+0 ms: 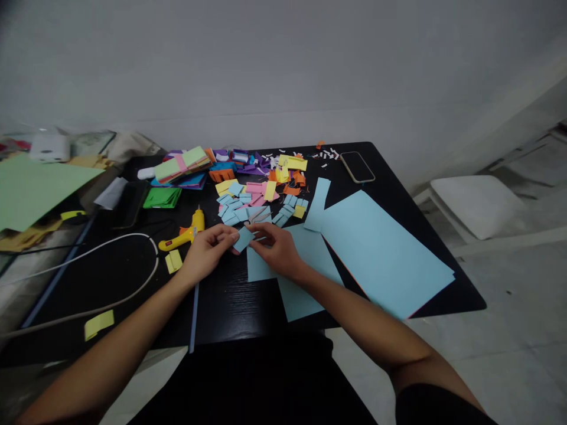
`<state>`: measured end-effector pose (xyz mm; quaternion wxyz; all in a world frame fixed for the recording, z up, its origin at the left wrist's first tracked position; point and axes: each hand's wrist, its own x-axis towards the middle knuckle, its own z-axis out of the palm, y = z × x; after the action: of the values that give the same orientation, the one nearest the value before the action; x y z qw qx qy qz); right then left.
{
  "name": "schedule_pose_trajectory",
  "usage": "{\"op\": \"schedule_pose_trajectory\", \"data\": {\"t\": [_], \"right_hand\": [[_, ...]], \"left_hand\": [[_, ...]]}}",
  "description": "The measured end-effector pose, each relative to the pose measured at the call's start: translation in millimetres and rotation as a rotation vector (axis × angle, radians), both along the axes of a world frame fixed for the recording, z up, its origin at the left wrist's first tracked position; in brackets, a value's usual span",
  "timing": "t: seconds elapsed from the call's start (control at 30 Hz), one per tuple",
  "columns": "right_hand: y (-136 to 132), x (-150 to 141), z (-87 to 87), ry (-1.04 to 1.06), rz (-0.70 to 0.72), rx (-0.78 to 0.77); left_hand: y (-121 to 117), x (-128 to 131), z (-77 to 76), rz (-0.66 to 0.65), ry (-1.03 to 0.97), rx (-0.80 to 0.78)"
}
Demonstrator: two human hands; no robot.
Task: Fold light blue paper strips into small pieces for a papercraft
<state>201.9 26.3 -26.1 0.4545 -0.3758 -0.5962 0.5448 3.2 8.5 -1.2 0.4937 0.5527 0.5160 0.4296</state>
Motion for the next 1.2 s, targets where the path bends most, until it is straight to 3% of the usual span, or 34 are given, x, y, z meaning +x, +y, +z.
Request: {"op": "schedule_pose_trajectory", "data": {"t": [0.67,1.2], "right_hand": [[1.1,0.2,5.3,0.139,0.016,-0.088],[1.9,-0.7,2.3,0.169,0.021,-0.071]], "left_hand": [[2.8,-0.3,2.1,-0.051,-0.109,-0.046],[0.9,0.9,4.5,-0.118,-0.141,-0.040]]}}
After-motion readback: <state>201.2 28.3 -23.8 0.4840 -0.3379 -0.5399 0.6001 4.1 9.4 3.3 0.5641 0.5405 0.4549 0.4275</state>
